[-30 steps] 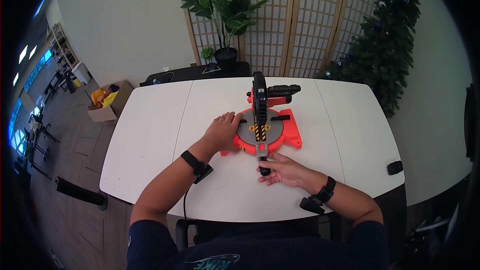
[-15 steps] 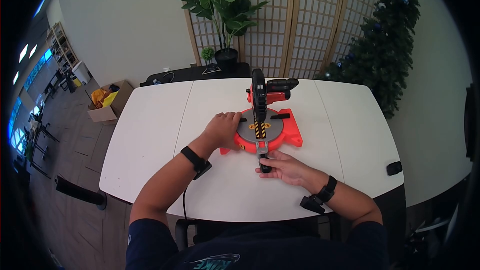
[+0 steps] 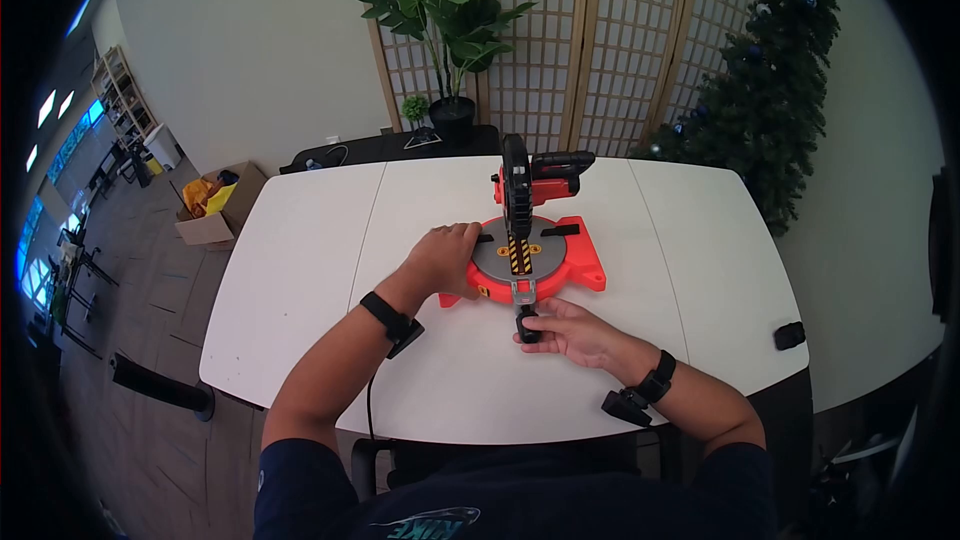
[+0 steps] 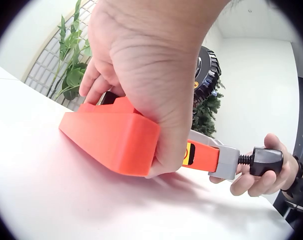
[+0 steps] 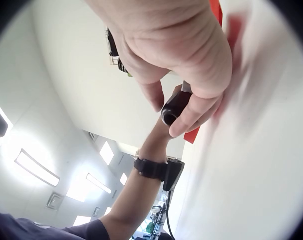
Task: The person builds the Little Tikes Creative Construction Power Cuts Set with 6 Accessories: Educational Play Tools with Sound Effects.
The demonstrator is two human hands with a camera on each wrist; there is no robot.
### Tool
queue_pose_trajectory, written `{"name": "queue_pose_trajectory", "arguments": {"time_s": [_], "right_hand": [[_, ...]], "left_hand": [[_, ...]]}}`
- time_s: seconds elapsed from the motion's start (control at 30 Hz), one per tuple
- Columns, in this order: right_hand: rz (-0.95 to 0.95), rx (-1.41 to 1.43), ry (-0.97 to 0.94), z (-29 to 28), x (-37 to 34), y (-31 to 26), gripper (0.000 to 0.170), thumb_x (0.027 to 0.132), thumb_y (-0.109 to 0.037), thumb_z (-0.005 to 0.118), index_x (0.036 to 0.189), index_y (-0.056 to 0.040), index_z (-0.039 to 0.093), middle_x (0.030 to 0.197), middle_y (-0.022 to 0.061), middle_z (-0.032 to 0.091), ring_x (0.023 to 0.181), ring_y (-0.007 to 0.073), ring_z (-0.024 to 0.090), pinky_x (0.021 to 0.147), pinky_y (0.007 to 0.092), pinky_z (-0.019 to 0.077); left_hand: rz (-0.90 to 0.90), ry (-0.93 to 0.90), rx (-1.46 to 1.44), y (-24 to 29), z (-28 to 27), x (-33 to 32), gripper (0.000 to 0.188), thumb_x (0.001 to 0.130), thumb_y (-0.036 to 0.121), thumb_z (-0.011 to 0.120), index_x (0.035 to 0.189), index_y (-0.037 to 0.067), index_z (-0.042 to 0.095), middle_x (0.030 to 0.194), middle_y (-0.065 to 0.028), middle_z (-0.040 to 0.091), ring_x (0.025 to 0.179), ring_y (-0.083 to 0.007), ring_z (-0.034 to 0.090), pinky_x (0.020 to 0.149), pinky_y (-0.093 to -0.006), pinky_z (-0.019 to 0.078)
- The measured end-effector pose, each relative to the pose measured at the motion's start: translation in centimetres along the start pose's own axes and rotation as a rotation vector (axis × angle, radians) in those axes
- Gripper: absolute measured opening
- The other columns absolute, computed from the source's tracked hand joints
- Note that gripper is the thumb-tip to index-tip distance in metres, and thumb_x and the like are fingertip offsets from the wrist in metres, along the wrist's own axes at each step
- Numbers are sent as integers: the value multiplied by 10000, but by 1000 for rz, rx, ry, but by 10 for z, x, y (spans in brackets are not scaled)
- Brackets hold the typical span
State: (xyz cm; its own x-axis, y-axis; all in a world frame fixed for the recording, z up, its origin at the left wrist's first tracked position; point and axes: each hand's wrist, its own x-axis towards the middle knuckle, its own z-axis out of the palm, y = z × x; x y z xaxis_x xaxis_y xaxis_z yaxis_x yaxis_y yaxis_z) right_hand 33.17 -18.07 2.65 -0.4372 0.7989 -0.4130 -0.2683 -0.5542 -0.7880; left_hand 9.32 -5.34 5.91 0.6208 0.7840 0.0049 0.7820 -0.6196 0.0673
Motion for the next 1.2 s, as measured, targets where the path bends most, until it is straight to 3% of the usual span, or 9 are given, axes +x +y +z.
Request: {"name": "queue_pose_trajectory", "arguments": {"time_s": [0.27, 0.43, 0.63, 0.77, 0.83, 1.2], "right_hand": [[-1, 40, -34, 1, 0, -3, 378, 967, -87, 674, 1269, 6, 465, 1170, 138, 601, 1098, 245, 681, 971, 396, 598], [23, 50, -17, 0, 1, -3, 315, 974, -40, 647, 1246, 4, 494, 1174, 138, 611, 1145, 327, 681, 999, 426, 588], [35, 50, -18, 4, 1, -6, 282, 981, -52, 643, 1218, -2, 499, 1145, 134, 623, 1124, 349, 693, 995, 431, 589], [13, 16, -38, 3, 1, -5, 313, 978, -97, 671, 1194, 0, 466, 1165, 136, 588, 1122, 307, 688, 1001, 397, 588], [49, 103, -36, -2, 3, -4, 285, 990, -80, 648, 1219, -10, 494, 1149, 127, 622, 1144, 351, 682, 1017, 422, 576], [44, 108, -38, -1, 1, -6, 253, 997, -79, 636, 1200, -8, 501, 1144, 127, 623, 1155, 366, 674, 1030, 435, 567]], "left_hand": [[3, 14, -25, 0, -1, -1, 970, 537, 435, 893, 1317, 18, 494, 1218, -206, 653, 1102, -361, 662, 980, -397, 528], [-2, 32, -20, 0, 2, -1, 963, 532, 426, 898, 1307, 17, 499, 1215, -208, 653, 1094, -362, 665, 972, -397, 533], [-9, 32, -28, -1, 3, 0, 957, 527, 420, 900, 1301, 17, 505, 1204, -199, 656, 1085, -361, 668, 957, -399, 541], [-7, 30, -35, -1, 3, -1, 955, 528, 417, 899, 1301, 17, 504, 1208, -199, 655, 1084, -360, 668, 952, -400, 543], [0, 44, -35, -2, 4, -1, 948, 532, 415, 897, 1302, 25, 505, 1210, -195, 653, 1083, -358, 668, 950, -401, 544], [-10, 26, -54, -1, 4, 0, 965, 535, 428, 899, 1322, 32, 506, 1236, -186, 645, 1109, -354, 659, 971, -398, 535]]}}
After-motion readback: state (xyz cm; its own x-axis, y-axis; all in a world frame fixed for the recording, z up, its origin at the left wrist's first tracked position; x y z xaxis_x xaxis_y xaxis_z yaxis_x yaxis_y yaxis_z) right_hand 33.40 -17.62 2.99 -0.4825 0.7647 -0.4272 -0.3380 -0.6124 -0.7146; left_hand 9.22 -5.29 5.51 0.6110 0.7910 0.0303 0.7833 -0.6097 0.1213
